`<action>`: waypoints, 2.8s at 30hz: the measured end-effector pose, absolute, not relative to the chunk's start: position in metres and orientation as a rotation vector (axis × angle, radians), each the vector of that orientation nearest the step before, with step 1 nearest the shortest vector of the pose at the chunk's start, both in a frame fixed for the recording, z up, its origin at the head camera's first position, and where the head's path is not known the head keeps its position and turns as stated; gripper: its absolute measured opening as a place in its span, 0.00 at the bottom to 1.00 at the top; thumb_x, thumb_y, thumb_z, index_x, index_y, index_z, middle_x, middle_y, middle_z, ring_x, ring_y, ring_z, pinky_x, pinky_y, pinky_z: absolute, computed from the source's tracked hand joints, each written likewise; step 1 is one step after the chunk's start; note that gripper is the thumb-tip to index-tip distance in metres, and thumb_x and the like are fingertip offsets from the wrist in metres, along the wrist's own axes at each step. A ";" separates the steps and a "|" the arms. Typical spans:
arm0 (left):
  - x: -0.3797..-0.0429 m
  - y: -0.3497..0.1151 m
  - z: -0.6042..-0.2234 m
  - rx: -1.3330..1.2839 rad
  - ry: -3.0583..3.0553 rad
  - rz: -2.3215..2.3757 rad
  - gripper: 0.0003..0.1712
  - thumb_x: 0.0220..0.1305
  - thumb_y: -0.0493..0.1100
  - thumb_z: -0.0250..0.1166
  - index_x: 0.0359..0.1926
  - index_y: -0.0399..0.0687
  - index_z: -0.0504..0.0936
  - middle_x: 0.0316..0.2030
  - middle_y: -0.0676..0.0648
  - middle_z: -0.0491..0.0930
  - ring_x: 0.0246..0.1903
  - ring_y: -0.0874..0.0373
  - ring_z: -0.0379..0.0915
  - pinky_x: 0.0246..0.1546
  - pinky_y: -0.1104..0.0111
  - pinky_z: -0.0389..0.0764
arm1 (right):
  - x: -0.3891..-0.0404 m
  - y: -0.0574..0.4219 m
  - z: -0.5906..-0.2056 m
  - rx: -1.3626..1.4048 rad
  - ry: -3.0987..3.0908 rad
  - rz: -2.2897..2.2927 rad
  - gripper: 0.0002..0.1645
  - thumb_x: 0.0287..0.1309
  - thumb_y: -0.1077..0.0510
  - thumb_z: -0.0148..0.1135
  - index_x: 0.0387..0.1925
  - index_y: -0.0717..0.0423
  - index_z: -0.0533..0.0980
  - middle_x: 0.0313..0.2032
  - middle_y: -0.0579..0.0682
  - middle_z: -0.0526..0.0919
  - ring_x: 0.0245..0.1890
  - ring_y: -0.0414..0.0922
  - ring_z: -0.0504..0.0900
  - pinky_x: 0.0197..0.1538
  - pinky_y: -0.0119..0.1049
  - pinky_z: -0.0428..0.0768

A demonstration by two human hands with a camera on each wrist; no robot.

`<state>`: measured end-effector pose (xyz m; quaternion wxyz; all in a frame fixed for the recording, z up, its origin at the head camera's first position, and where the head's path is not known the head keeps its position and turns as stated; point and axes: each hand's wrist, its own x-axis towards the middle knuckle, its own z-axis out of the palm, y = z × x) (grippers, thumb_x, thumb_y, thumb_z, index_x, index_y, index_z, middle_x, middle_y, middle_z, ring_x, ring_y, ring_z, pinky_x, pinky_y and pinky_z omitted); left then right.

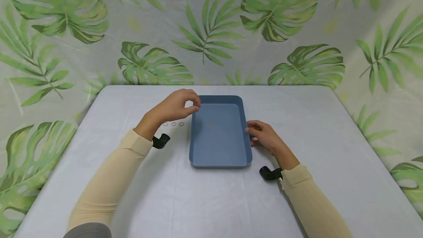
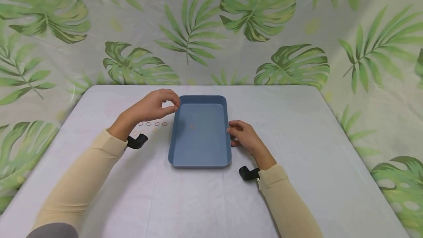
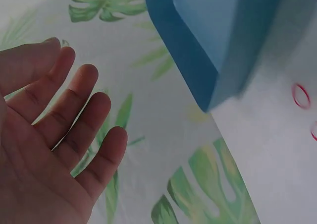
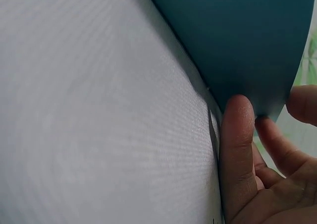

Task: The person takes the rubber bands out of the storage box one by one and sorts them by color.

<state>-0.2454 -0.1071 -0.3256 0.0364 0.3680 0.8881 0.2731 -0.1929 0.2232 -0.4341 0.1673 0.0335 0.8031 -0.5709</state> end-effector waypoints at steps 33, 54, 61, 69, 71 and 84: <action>-0.261 -0.039 -0.398 0.644 2.710 0.882 0.10 0.67 0.41 0.63 0.45 0.42 0.86 0.44 0.43 0.86 0.39 0.52 0.80 0.44 0.61 0.80 | -0.194 0.225 -0.436 0.077 2.272 -1.636 0.30 0.71 0.55 0.53 0.71 0.60 0.63 0.62 0.63 0.73 0.47 0.43 0.79 0.39 0.32 0.84; -0.243 -0.023 -0.406 0.512 3.036 0.293 0.18 0.63 0.34 0.60 0.16 0.46 0.71 0.36 0.43 0.82 0.28 0.53 0.71 0.29 0.58 0.80 | -0.193 0.225 -0.436 0.066 2.274 -1.638 0.30 0.72 0.56 0.54 0.70 0.61 0.63 0.62 0.65 0.73 0.46 0.42 0.79 0.39 0.31 0.83; -0.241 -0.023 -0.405 0.506 3.028 0.278 0.12 0.63 0.35 0.61 0.22 0.43 0.78 0.40 0.43 0.83 0.33 0.51 0.77 0.33 0.56 0.83 | -0.193 0.224 -0.435 0.081 2.271 -1.635 0.30 0.72 0.56 0.54 0.70 0.60 0.64 0.62 0.64 0.73 0.45 0.40 0.79 0.39 0.31 0.84; -0.240 -0.022 -0.404 0.520 3.025 0.241 0.07 0.64 0.35 0.61 0.31 0.39 0.84 0.44 0.42 0.83 0.39 0.48 0.82 0.38 0.54 0.85 | -0.193 0.224 -0.435 0.087 2.284 -1.627 0.29 0.71 0.56 0.54 0.70 0.60 0.64 0.62 0.63 0.74 0.46 0.42 0.79 0.39 0.31 0.84; -0.240 -0.022 -0.404 0.529 3.018 0.241 0.07 0.64 0.35 0.61 0.30 0.39 0.84 0.44 0.43 0.83 0.39 0.49 0.81 0.38 0.54 0.85 | -0.194 0.224 -0.435 0.089 2.284 -1.626 0.29 0.71 0.56 0.54 0.70 0.60 0.64 0.62 0.63 0.74 0.46 0.42 0.79 0.39 0.31 0.84; -0.238 -0.028 -0.385 0.915 2.799 0.932 0.06 0.66 0.42 0.66 0.37 0.48 0.88 0.41 0.47 0.85 0.45 0.50 0.80 0.50 0.60 0.80 | -0.193 0.226 -0.435 0.074 2.286 -1.622 0.30 0.71 0.55 0.53 0.70 0.60 0.64 0.63 0.64 0.73 0.46 0.42 0.79 0.39 0.31 0.83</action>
